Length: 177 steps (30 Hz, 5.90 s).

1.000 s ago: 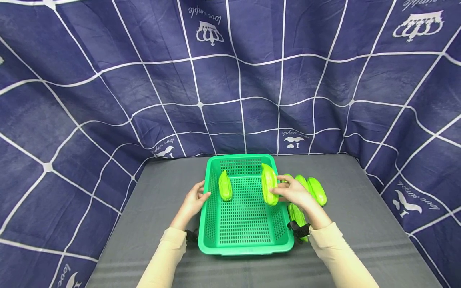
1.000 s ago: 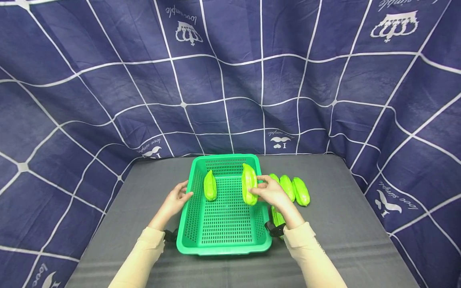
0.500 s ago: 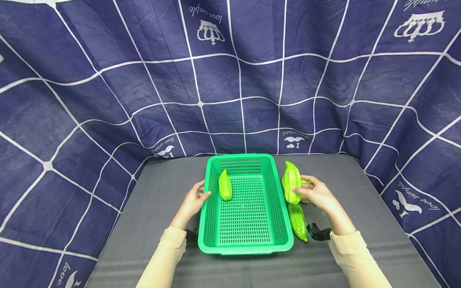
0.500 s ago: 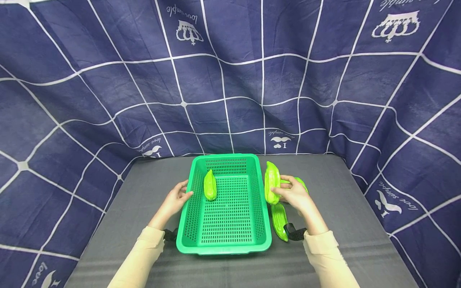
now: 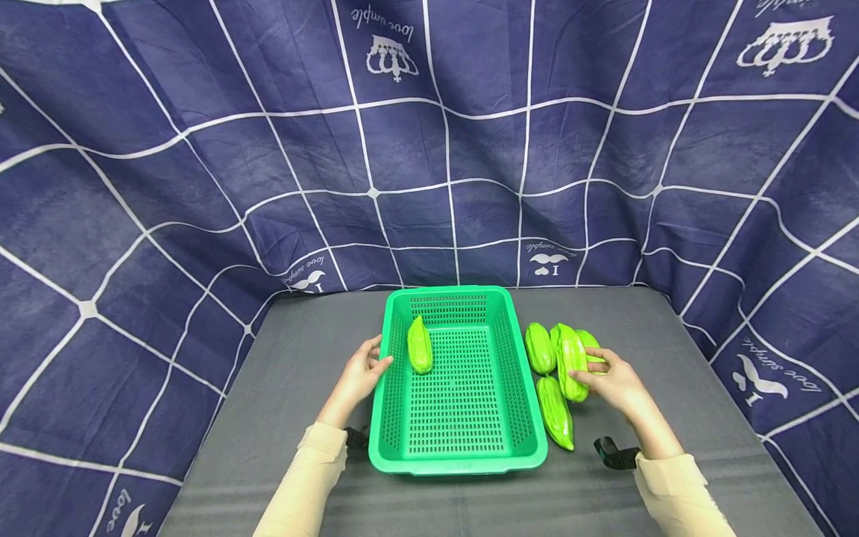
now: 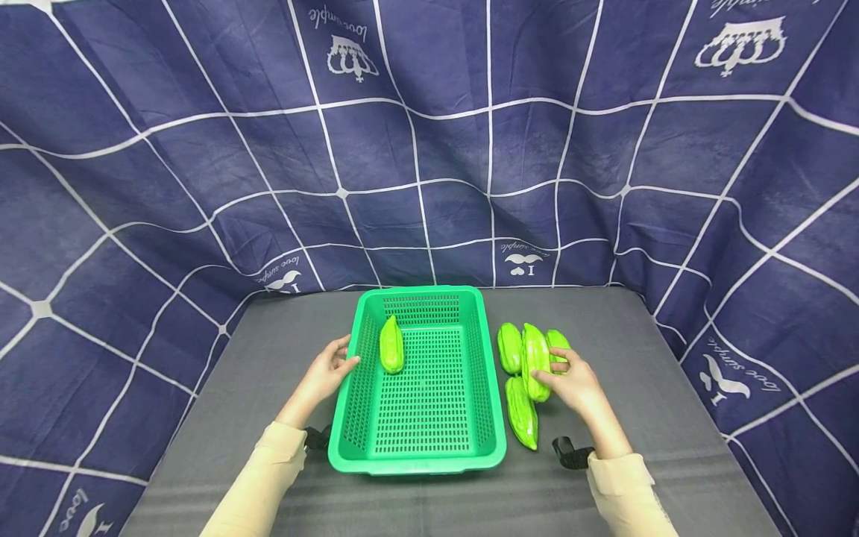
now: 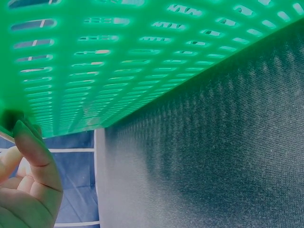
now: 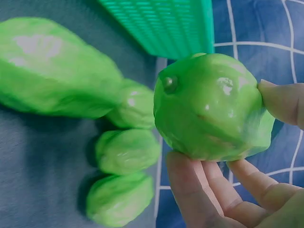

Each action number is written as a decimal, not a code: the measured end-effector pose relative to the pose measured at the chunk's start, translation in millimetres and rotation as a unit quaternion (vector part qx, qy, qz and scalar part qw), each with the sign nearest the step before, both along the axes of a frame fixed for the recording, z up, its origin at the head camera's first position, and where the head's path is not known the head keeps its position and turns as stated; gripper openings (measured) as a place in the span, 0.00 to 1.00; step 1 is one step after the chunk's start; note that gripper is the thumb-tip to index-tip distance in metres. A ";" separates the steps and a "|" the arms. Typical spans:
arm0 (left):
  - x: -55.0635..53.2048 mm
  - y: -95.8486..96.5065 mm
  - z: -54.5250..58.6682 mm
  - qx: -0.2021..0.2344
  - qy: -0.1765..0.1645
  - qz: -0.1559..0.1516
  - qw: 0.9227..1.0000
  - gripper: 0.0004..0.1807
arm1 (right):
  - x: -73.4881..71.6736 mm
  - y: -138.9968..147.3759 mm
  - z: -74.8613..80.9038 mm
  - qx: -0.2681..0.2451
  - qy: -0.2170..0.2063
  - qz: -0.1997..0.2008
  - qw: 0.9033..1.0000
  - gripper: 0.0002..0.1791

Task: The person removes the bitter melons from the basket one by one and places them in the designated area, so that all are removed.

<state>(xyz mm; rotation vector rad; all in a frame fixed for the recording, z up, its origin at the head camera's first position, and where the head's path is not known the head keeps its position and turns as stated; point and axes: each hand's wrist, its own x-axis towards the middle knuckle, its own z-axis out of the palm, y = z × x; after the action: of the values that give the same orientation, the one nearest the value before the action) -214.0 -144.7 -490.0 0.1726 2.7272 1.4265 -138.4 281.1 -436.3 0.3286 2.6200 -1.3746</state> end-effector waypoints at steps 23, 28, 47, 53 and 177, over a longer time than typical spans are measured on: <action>0.6 0.2 0.3 0.002 0.008 0.002 1.000 0.32 | 19.8 18.1 -45.7 0.101 -0.033 -0.004 0.994 0.42; 0.4 0.2 -0.2 0.004 0.005 0.002 1.000 0.32 | 23.2 18.3 -51.4 0.117 -0.033 0.003 0.993 0.42; 0.9 0.6 0.4 0.000 -0.004 0.002 1.000 0.33 | 28.1 17.2 -58.3 0.128 -0.045 0.009 0.991 0.41; 1.7 0.6 0.7 -0.001 -0.003 0.003 1.000 0.33 | 29.1 17.3 -62.5 0.132 -0.054 0.010 0.990 0.41; -2.4 2.3 4.6 0.009 -0.004 -0.005 1.000 0.31 | -104.8 -248.5 -78.2 0.009 0.059 0.048 0.997 0.38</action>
<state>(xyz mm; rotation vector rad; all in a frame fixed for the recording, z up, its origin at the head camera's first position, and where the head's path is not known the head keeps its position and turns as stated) -216.4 -142.4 -485.4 0.1799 2.7047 1.4472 -243.3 32.5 -514.5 0.1251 2.7052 -1.3791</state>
